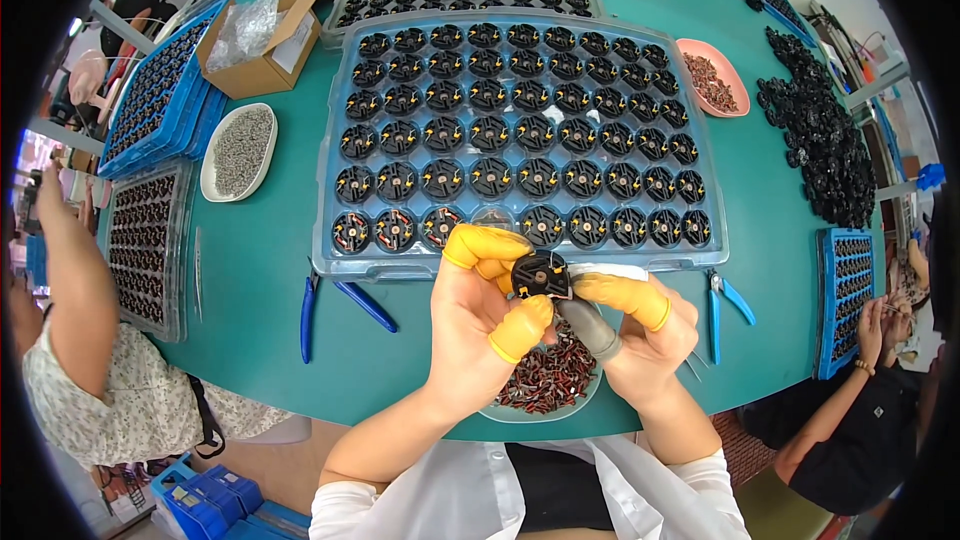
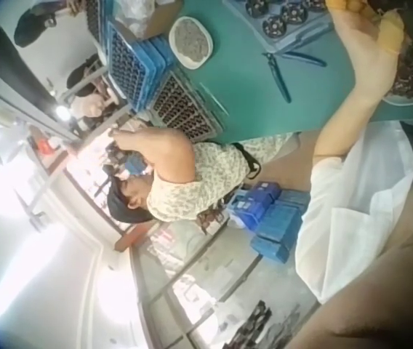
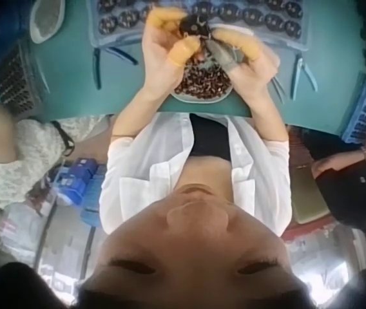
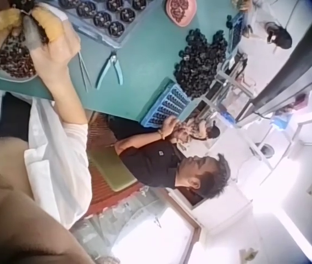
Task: The person assembles small electronic components into a component tray by hand, picking them from a sorting bowl and placing them into the tray.
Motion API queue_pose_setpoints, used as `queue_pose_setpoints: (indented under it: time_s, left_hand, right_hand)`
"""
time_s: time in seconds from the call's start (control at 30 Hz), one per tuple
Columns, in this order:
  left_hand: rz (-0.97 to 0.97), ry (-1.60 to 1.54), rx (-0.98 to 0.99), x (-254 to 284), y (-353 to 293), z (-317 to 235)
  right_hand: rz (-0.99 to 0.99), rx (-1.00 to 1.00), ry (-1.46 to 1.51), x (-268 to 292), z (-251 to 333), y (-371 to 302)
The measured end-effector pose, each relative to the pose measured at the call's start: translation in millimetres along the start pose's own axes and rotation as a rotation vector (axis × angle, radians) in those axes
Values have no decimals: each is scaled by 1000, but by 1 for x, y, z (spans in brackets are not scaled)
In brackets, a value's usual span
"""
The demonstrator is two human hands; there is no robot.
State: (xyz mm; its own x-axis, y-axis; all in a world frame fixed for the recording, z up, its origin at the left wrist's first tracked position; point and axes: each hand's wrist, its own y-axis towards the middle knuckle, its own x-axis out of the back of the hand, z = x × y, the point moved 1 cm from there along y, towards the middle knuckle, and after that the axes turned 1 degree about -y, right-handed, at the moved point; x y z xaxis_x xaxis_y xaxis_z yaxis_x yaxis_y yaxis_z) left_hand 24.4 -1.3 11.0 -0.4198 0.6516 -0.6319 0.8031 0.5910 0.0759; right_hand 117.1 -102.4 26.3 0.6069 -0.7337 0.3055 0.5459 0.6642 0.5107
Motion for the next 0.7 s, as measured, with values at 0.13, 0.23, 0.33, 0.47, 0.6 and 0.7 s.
queue_pose_setpoints:
  time_s: [0.13, 0.23, 0.33, 0.47, 0.6, 0.7]
  left_hand:
    - [-10, -11, 4, 1, 0, 1]
    - [19, -46, 43, 0, 0, 1]
    - [33, -64, 95, -1, 0, -1]
    - [121, -35, 127, 2, 4, -2]
    - [123, 9, 133, 3, 4, -3]
    - [129, 12, 172, 4, 5, -4]
  right_hand:
    - [2, 84, -46, 0, 1, 1]
    - [27, -90, 147, 0, -2, 0]
    - [58, -392, 611, -1, -4, 5]
    - [109, -406, 720, 4, -11, 5]
    - [118, 30, 82, 8, -6, 8]
    - [112, 204, -74, 9, -3, 9]
